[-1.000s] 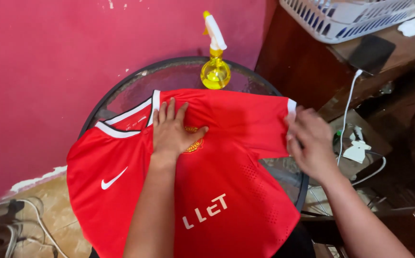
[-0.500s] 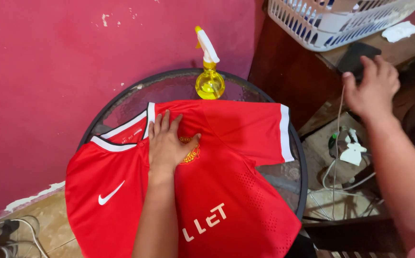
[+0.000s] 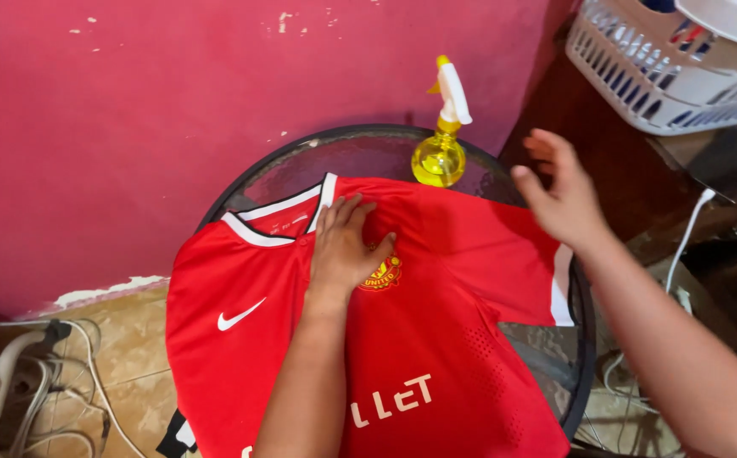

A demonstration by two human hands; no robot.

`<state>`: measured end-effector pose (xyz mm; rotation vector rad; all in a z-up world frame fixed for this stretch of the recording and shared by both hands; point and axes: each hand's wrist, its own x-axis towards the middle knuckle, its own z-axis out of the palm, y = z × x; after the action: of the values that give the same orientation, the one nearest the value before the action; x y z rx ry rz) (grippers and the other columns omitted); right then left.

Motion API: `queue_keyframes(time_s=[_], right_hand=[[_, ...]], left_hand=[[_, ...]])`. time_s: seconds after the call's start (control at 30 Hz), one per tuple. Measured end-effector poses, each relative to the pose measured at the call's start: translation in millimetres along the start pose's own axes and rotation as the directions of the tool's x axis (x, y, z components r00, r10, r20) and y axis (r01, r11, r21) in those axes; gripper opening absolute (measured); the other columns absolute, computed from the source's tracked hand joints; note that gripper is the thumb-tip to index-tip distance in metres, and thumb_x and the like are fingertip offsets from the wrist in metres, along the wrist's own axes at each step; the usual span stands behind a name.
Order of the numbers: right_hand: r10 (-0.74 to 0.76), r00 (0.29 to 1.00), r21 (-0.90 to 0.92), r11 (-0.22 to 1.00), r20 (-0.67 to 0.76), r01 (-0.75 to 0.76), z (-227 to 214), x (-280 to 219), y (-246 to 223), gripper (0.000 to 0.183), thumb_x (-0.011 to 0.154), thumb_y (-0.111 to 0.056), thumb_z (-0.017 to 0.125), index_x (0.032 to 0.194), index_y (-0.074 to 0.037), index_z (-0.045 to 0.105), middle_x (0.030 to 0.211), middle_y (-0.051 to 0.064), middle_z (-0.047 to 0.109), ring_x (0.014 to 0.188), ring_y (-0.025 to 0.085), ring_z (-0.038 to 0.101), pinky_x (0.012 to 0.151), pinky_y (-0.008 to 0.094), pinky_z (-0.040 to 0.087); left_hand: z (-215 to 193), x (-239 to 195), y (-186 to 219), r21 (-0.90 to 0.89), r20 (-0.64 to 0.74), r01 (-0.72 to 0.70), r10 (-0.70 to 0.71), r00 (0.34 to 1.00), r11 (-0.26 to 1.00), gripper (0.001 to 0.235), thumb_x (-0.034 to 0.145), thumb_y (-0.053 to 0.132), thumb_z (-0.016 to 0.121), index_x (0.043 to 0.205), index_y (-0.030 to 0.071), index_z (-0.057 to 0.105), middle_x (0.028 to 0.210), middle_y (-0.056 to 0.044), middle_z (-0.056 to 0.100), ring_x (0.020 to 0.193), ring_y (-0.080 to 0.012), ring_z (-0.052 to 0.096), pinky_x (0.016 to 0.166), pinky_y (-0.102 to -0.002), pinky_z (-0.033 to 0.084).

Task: The person sprays a red Manchester United jersey with a yellow spray bottle while it is laid on a round glass table. They smooth the fabric with their hands, flip the jersey to spray the back, and then fold it on the table.

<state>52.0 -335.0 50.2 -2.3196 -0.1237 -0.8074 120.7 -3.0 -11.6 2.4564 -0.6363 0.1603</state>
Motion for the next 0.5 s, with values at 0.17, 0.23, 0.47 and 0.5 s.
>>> queue_keyframes(time_s=[0.17,0.23,0.47,0.5], right_hand=[[0.168,0.984,0.258,0.949,0.065,-0.179,91.7,38.3,-5.9,0.074,0.101,-0.015,0.073,0.157,0.001,0.027,0.152,0.035,0.042,0.142,0.054,0.04,0.115,0.059,0.038],[0.323,0.945,0.111,0.938,0.057,-0.328,119.1,44.1,-13.6,0.09,0.095,-0.037,0.08,0.161,-0.01,0.025,0.152,0.024,0.051,0.141,0.042,0.048,0.117,0.053,0.04],[0.073,0.975,0.03,0.997,-0.211,-0.068,142.8,32.0,54.7,0.052,0.092,-0.027,0.09,0.133,-0.006,0.066,0.11,0.019,0.062,0.108,0.043,0.065,0.091,0.047,0.054],[0.022,0.968,0.015,1.0,-0.248,-0.019,137.2,33.1,53.2,0.054,0.087,-0.024,0.095,0.131,-0.007,0.068,0.11,0.016,0.059,0.108,0.041,0.065,0.092,0.044,0.054]], left_hand=[[0.6,3.4,-3.6,0.007,0.003,0.024,-0.024,1.0,1.0,0.062,0.085,0.053,0.067,0.137,0.02,0.065,0.15,-0.006,0.056,0.147,-0.0304,0.04,0.126,-0.05,0.022],[-0.3,3.2,-1.2,0.076,0.035,-0.002,-0.001,0.999,0.997,0.061,0.085,0.056,0.066,0.136,0.022,0.066,0.15,-0.003,0.056,0.148,-0.0295,0.039,0.126,-0.051,0.021],[-0.4,-1.1,2.8,0.086,0.04,0.007,-0.01,0.999,0.996,0.063,0.082,0.055,0.065,0.135,0.021,0.066,0.151,-0.002,0.056,0.149,-0.0301,0.037,0.127,-0.052,0.017],[-2.4,-0.6,5.0,0.086,0.033,-0.005,0.002,0.999,0.996,0.062,0.083,0.054,0.066,0.135,0.02,0.066,0.15,-0.003,0.057,0.148,-0.0311,0.038,0.127,-0.052,0.017]])
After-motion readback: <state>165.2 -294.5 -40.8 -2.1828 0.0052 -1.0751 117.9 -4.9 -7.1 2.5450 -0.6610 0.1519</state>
